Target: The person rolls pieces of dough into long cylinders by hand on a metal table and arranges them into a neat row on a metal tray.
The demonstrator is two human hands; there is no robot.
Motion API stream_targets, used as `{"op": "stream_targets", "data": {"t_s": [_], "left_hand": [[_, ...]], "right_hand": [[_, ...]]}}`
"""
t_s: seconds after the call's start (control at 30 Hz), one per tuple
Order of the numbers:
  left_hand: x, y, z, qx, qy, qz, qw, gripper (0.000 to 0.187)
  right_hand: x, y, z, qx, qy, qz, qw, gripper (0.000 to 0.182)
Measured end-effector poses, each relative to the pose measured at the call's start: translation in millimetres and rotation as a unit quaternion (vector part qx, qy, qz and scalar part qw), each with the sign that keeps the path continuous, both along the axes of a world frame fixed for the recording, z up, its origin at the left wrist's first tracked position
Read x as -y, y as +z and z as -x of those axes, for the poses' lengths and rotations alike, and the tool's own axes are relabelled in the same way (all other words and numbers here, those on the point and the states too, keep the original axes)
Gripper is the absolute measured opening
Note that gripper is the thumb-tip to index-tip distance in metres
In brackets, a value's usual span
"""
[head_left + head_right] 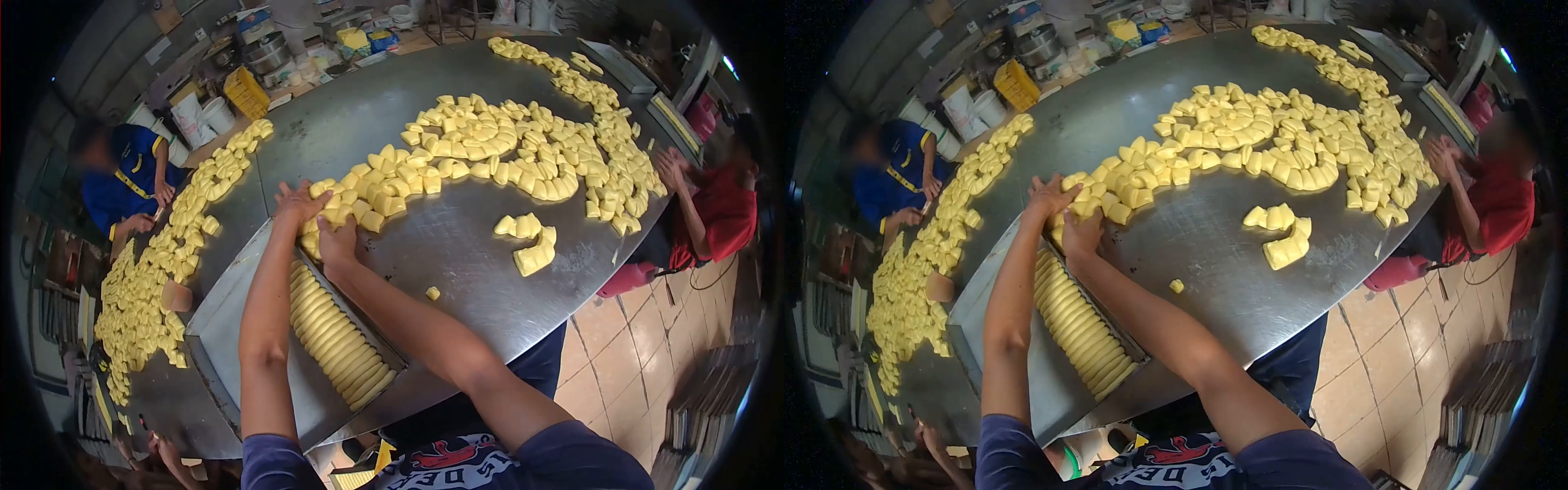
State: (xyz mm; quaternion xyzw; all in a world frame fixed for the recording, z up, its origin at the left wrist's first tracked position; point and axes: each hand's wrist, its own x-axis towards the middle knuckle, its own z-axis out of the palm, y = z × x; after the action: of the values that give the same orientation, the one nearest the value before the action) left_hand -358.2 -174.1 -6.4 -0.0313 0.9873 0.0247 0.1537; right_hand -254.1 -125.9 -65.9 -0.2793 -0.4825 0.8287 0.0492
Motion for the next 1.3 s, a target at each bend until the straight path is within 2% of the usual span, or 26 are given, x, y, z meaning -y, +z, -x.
{"op": "stream_targets", "data": {"t_s": [0.1, 0.13, 0.23, 0.3, 0.37, 0.4, 0.47, 0.5, 0.57, 0.63, 0.67, 0.7, 0.73, 0.77, 0.83, 0.9, 0.93, 1.0, 1.03, 1.07, 1.13, 1.17, 1.2, 1.23, 1.27, 1.3], "left_hand": [[29.0, -23.2, 23.3, 0.001, -0.065, -0.031, 0.997, 0.095], [29.6, -19.4, 21.5, -0.002, -0.106, -0.057, 0.993, 0.094], [32.6, -0.3, 15.3, 0.013, -0.076, -0.153, 0.985, 0.078], [33.7, 12.4, 4.9, 0.033, -0.07, -0.195, 0.978, 0.071], [30.8, 24.9, -8.3, 0.113, 0.029, -0.405, 0.907, 0.061], [31.2, 27.9, -11.6, 0.116, 0.026, -0.405, 0.907, 0.061], [34.9, 34.3, -20.4, 0.075, -0.009, -0.456, 0.887, 0.05], [12.8, 74.0, -57.1, 0.112, -0.024, -0.496, 0.861, 0.044], [-10.9, 92.8, -94.1, 0.108, -0.031, -0.535, 0.838, 0.042], [-39.6, 97.6, -118.7, 0.082, -0.042, -0.583, 0.807, 0.041], [-56.1, 92.6, -126.8, 0.082, -0.042, -0.585, 0.806, 0.041], [-72.2, 86.0, -133.8, 0.059, -0.065, -0.632, 0.77, 0.043], [-88.5, 80.4, -139.6, 0.035, -0.088, -0.676, 0.731, 0.044], [-106.4, 76.9, -144.6, 0.032, -0.09, -0.679, 0.728, 0.046], [-136.8, 58.3, -140.7, 0.03, -0.092, -0.684, 0.723, 0.048], [-159.1, 4.2, -120.3, 0.047, -0.151, -0.63, 0.761, 0.057], [-162.5, -18.2, -116.7, 0.046, -0.148, -0.632, 0.76, 0.057], [-162.3, -48.8, -114.5, 0.014, -0.187, -0.478, 0.858, 0.069], [-156.4, -14.3, -137.9, 0.018, -0.19, -0.474, 0.86, 0.074], [-145.8, -4.6, -150.0, 0.013, -0.184, -0.473, 0.861, 0.074], [-116.5, 4.8, -172.1, -0.186, -0.295, -0.363, 0.864, 0.074], [-98.4, 14.4, -179.3, -0.202, -0.308, -0.357, 0.859, 0.069], [-78.7, 18.2, -187.5, -0.255, -0.291, -0.298, 0.873, 0.07], [-59.5, 19.8, -195.2, -0.307, -0.274, -0.237, 0.88, 0.07], [-40.2, 15.5, -197.9, -0.307, -0.27, -0.233, 0.882, 0.07], [-21.1, 5.3, -196.8, -0.374, -0.206, -0.209, 0.88, 0.077]], "right_hand": [[2.4, 19.4, -3.2, 0.0, -0.05, -0.132, 0.99, 0.072], [0.0, 28.5, -5.8, -0.001, -0.055, -0.128, 0.99, 0.072], [-11.2, 38.4, -5.4, -0.007, -0.042, -0.075, 0.996, 0.067], [-21.6, 35.0, -2.1, -0.019, -0.024, 0.037, 0.999, 0.062], [-35.4, 43.8, -7.0, -0.041, -0.003, 0.087, 0.995, 0.063], [-42.8, 45.5, -9.1, -0.068, 0.022, 0.134, 0.988, 0.063], [-62.1, 44.9, -19.1, -0.104, 0.044, 0.096, 0.989, 0.066], [-80.5, 56.0, -32.0, -0.15, 0.087, 0.067, 0.983, 0.063], [-125.8, 73.4, -55.3, -0.248, 0.167, 0.036, 0.954, 0.06], [-172.9, 118.3, -83.3, -0.177, 0.197, -0.106, 0.958, 0.058], [-192.6, 116.8, -82.1, -0.194, 0.181, -0.188, 0.946, 0.058], [-211.5, 115.4, -80.6, -0.21, 0.166, -0.268, 0.926, 0.057], [-232.3, 123.9, -86.2, -0.211, 0.177, -0.26, 0.925, 0.057], [-252.6, 132.2, -92.0, -0.212, 0.187, -0.252, 0.925, 0.056], [-290.9, 117.0, -82.4, -0.19, 0.171, -0.387, 0.886, 0.053], [-329.7, 88.4, -73.3, -0.167, 0.175, -0.453, 0.858, 0.057], [-347.7, 68.8, -69.9, -0.161, 0.171, -0.473, 0.849, 0.059], [-375.7, 47.2, -74.9, -0.125, 0.212, -0.507, 0.826, 0.058], [-382.1, 37.9, -77.1, -0.078, 0.167, -0.589, 0.787, 0.056], [-383.0, 32.6, -77.5, -0.032, 0.118, -0.664, 0.738, 0.053], [-374.1, 42.7, -91.1, -0.027, 0.098, -0.675, 0.73, 0.048], [-367.4, 50.4, -100.7, -0.017, 0.072, -0.689, 0.721, 0.044], [-360.0, 55.1, -107.3, -0.021, 0.077, -0.687, 0.723, 0.044], [-351.8, 59.5, -113.7, -0.003, 0.048, -0.732, 0.679, 0.04], [-342.8, 62.9, -120.8, 0.016, 0.019, -0.774, 0.633, 0.037], [-331.1, 65.6, -127.6, -0.034, -0.009, -0.769, 0.639, 0.033]]}}
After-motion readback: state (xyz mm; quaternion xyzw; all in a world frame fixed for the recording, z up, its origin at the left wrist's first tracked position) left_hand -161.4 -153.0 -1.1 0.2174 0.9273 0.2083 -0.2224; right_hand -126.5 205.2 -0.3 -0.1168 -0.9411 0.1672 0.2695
